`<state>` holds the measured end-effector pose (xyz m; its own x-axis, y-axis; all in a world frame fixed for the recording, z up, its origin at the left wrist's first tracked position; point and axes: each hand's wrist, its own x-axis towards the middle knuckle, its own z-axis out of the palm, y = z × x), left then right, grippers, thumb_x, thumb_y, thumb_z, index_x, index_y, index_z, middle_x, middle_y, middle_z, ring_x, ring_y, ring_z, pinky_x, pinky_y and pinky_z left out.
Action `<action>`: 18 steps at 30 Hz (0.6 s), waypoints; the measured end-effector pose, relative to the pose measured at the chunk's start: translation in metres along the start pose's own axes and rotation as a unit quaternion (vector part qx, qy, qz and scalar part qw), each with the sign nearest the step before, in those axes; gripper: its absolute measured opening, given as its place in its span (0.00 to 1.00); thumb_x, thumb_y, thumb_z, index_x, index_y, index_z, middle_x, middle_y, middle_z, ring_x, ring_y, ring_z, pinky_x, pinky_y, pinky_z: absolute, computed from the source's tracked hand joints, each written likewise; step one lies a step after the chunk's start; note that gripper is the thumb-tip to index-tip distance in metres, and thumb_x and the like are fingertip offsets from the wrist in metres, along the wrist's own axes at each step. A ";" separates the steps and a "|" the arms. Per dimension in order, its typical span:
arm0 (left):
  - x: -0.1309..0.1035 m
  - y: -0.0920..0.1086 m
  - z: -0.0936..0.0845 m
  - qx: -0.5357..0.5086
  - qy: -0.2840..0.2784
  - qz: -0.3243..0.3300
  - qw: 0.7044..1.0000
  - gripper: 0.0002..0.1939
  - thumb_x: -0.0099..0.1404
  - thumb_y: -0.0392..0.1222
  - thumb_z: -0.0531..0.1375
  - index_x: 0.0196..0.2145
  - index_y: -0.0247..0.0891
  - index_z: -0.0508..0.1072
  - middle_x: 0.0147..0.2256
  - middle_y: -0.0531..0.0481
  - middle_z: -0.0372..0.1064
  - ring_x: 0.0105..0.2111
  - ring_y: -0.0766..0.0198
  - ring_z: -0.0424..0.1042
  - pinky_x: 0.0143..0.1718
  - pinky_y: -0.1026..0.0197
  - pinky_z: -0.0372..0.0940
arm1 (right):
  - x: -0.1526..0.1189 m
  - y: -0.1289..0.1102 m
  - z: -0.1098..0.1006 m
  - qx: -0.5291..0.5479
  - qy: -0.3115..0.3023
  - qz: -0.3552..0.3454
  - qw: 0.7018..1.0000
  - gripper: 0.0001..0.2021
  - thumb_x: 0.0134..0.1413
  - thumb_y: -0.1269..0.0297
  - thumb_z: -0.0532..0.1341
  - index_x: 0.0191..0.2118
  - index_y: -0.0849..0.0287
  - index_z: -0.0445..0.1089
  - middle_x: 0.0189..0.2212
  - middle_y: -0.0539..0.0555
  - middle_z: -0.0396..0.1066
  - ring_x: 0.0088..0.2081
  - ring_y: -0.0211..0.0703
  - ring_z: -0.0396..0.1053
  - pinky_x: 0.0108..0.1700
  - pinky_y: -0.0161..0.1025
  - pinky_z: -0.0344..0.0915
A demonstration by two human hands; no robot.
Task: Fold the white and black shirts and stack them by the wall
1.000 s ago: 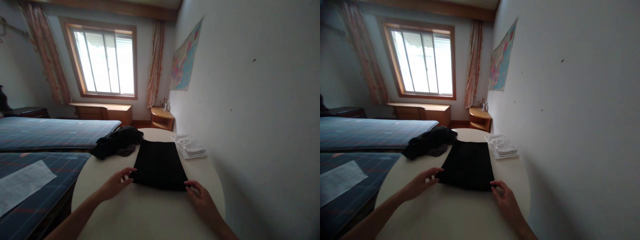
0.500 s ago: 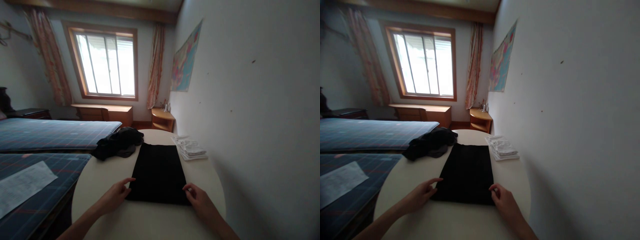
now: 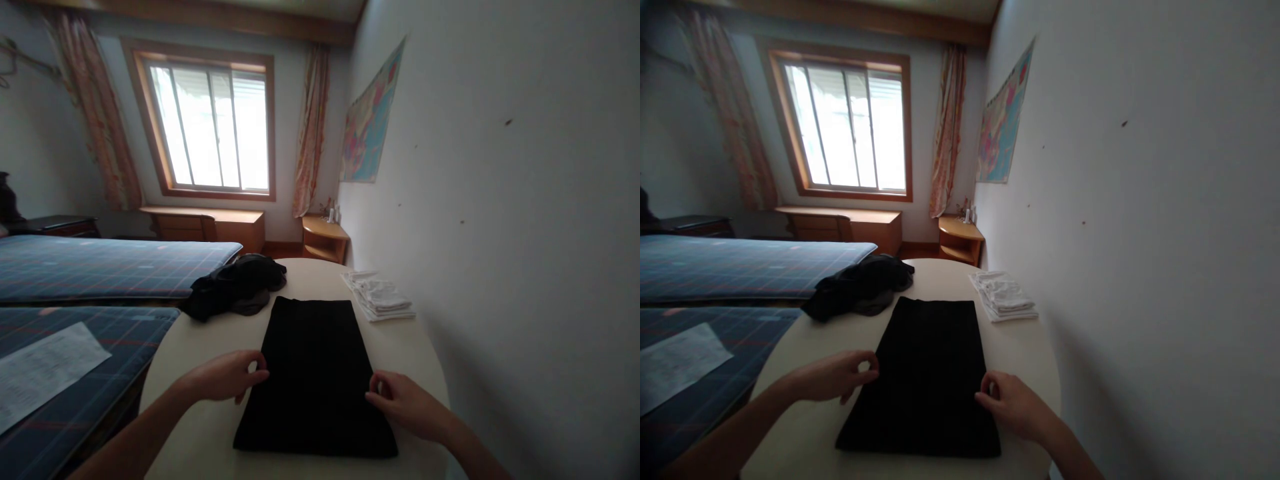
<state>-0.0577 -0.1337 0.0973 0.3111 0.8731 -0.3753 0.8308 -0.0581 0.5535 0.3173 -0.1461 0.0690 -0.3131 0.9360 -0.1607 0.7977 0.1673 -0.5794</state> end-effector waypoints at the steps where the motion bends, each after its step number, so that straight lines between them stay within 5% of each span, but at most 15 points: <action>1: 0.010 0.002 -0.002 0.042 0.066 0.014 0.997 0.20 0.65 0.55 0.53 0.45 0.39 0.72 0.24 0.51 0.73 0.25 0.60 0.73 0.27 0.63 0.61 | 0.008 -0.001 -0.001 -0.017 0.029 -0.006 0.999 0.10 0.56 0.56 0.59 0.33 0.58 0.70 0.27 0.50 0.71 0.30 0.40 0.68 0.33 0.35 0.59; 3: 0.035 0.005 -0.005 0.104 0.180 0.027 0.978 0.18 0.65 0.52 0.55 0.47 0.40 0.72 0.33 0.47 0.77 0.34 0.56 0.75 0.34 0.60 0.63 | 0.029 0.001 -0.001 -0.038 0.083 -0.007 0.996 0.10 0.57 0.57 0.58 0.36 0.58 0.70 0.29 0.52 0.72 0.32 0.42 0.70 0.36 0.36 0.61; 8: 0.108 -0.005 -0.014 0.100 0.296 0.011 0.950 0.28 0.66 0.45 0.56 0.62 0.39 0.60 0.51 0.40 0.72 0.49 0.50 0.73 0.47 0.56 0.64 | 0.100 0.019 -0.002 -0.052 0.203 -0.012 0.978 0.19 0.55 0.60 0.59 0.51 0.61 0.67 0.49 0.62 0.71 0.51 0.49 0.70 0.53 0.41 0.62; 14: 0.168 -0.023 -0.021 0.044 0.318 0.002 0.947 0.32 0.67 0.41 0.57 0.66 0.38 0.54 0.48 0.41 0.74 0.46 0.54 0.75 0.48 0.58 0.65 | 0.171 0.026 -0.007 -0.022 0.234 -0.009 0.972 0.28 0.58 0.60 0.58 0.63 0.63 0.58 0.55 0.64 0.68 0.56 0.50 0.68 0.57 0.44 0.62; 18: 0.181 -0.026 -0.020 0.015 0.344 0.002 0.939 0.28 0.66 0.37 0.57 0.63 0.37 0.59 0.49 0.41 0.73 0.48 0.57 0.74 0.49 0.60 0.64 | 0.195 0.026 -0.009 -0.018 0.250 -0.019 0.968 0.20 0.59 0.62 0.56 0.56 0.61 0.67 0.52 0.60 0.72 0.51 0.47 0.71 0.54 0.40 0.64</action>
<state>-0.0323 0.0356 0.0302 -0.0486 0.9782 0.2021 0.8459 -0.0673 0.5291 0.2812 0.0430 0.0299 -0.0618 0.9601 0.2728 0.8108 0.2076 -0.5472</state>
